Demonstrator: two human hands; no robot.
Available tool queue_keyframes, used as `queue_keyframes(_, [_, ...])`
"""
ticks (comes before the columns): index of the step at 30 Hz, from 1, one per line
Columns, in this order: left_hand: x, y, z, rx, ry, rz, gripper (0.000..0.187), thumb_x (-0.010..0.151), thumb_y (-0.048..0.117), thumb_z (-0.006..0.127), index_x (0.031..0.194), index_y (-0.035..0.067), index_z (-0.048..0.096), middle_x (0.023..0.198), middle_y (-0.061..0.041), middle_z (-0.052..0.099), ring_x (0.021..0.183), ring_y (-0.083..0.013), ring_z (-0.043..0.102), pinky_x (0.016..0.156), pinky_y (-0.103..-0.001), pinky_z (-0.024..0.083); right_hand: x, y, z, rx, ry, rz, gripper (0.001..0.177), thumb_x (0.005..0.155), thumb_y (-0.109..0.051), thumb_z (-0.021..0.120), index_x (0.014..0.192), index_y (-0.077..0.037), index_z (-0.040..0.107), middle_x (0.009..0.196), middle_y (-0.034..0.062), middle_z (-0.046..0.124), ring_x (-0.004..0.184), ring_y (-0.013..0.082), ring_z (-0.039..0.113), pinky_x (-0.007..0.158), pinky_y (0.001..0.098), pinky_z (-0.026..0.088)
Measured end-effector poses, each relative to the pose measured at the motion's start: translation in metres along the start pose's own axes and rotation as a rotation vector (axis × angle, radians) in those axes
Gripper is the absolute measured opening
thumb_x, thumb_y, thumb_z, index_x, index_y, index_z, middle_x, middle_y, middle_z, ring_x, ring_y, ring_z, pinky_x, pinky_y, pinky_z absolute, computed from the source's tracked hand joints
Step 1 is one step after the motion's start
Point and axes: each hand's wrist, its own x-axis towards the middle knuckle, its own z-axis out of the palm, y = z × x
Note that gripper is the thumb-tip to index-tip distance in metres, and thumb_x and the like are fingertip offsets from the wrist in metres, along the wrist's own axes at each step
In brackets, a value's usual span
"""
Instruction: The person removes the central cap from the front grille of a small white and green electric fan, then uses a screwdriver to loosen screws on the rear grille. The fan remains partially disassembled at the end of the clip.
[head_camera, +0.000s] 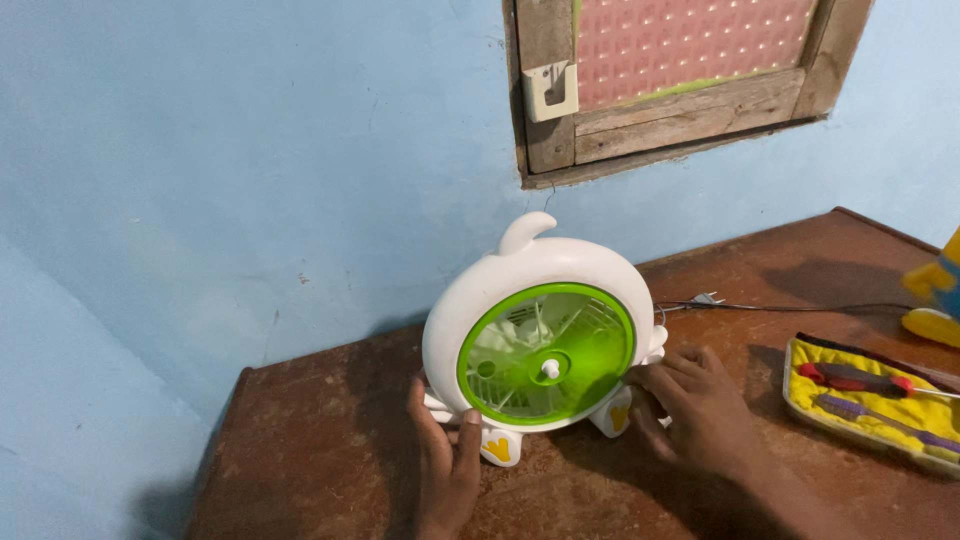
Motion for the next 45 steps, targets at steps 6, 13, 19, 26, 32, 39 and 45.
queue_keyframes(6, [0.001, -0.002, 0.0, -0.006, 0.001, -0.011, 0.076, 0.097, 0.029, 0.049, 0.157, 0.014, 0.004, 0.135, -0.02, 0.051, 0.107, -0.0258, 0.069, 0.08, -0.04, 0.064, 0.005, -0.01, -0.007, 0.057, -0.055, 0.074, 0.049, 0.079, -0.01, 0.069, 0.128, -0.01, 0.064, 0.072, 0.003, 0.067, 0.064, 0.0178, 0.065, 0.08, 0.0406, 0.045])
queue_keyframes(13, [-0.001, -0.005, 0.0, -0.03, 0.026, 0.101, 0.076, 0.098, 0.027, 0.053, 0.158, 0.011, 0.009, 0.139, -0.021, 0.051, 0.109, -0.0253, 0.067, 0.08, -0.038, 0.061, 0.009, -0.017, -0.012, 0.064, -0.052, 0.049, 0.061, 0.075, -0.009, 0.069, 0.135, -0.009, 0.058, 0.072, 0.0041, 0.067, 0.067, 0.0202, 0.065, 0.081, 0.0415, 0.043])
queue_keyframes(19, [0.002, -0.008, 0.001, -0.033, 0.033, 0.124, 0.075, 0.098, 0.026, 0.053, 0.157, 0.009, 0.01, 0.14, -0.021, 0.048, 0.111, -0.0248, 0.066, 0.079, -0.037, 0.062, 0.006, -0.019, -0.011, 0.077, -0.037, 0.089, 0.055, 0.075, -0.009, 0.069, 0.129, -0.005, 0.061, 0.078, 0.0066, 0.069, 0.073, 0.0246, 0.065, 0.081, 0.0424, 0.044])
queue_keyframes(26, [0.0, -0.014, 0.0, -0.093, -0.013, 0.22, 0.073, 0.101, 0.027, 0.051, 0.157, 0.006, 0.009, 0.142, -0.022, 0.045, 0.114, -0.0253, 0.063, 0.079, -0.036, 0.063, 0.0, -0.018, -0.019, 0.121, 0.061, -0.051, 0.02, 0.071, -0.012, 0.071, 0.09, -0.01, 0.066, 0.084, 0.0083, 0.069, 0.082, 0.0306, 0.062, 0.081, 0.0417, 0.046])
queue_keyframes(32, [0.0, -0.015, -0.005, -0.02, -0.029, 0.252, 0.075, 0.104, 0.027, 0.05, 0.159, 0.007, 0.004, 0.145, -0.021, 0.042, 0.122, -0.0248, 0.059, 0.092, -0.039, 0.059, 0.004, -0.025, -0.023, 0.064, -0.029, 0.087, 0.051, 0.081, -0.008, 0.068, 0.131, -0.008, 0.058, 0.08, 0.0071, 0.07, 0.073, 0.0255, 0.064, 0.081, 0.0435, 0.044])
queue_keyframes(39, [-0.003, -0.017, -0.004, -0.003, -0.008, 0.302, 0.073, 0.104, 0.022, 0.054, 0.16, 0.005, 0.01, 0.145, -0.024, 0.045, 0.121, -0.0263, 0.054, 0.096, -0.039, 0.052, 0.005, -0.02, -0.017, 0.026, -0.105, 0.083, 0.078, 0.083, -0.013, 0.066, 0.154, -0.008, 0.034, 0.078, 0.0095, 0.069, 0.072, 0.0282, 0.065, 0.087, 0.0458, 0.044])
queue_keyframes(45, [-0.005, -0.016, -0.005, 0.035, -0.026, 0.247, 0.076, 0.103, 0.022, 0.051, 0.16, 0.006, 0.005, 0.143, -0.022, 0.045, 0.12, -0.0245, 0.055, 0.093, -0.039, 0.053, 0.001, -0.009, -0.013, -0.026, -0.066, -0.003, 0.042, 0.078, -0.018, 0.07, 0.116, -0.006, 0.058, 0.079, 0.01, 0.068, 0.076, 0.027, 0.065, 0.085, 0.0441, 0.045])
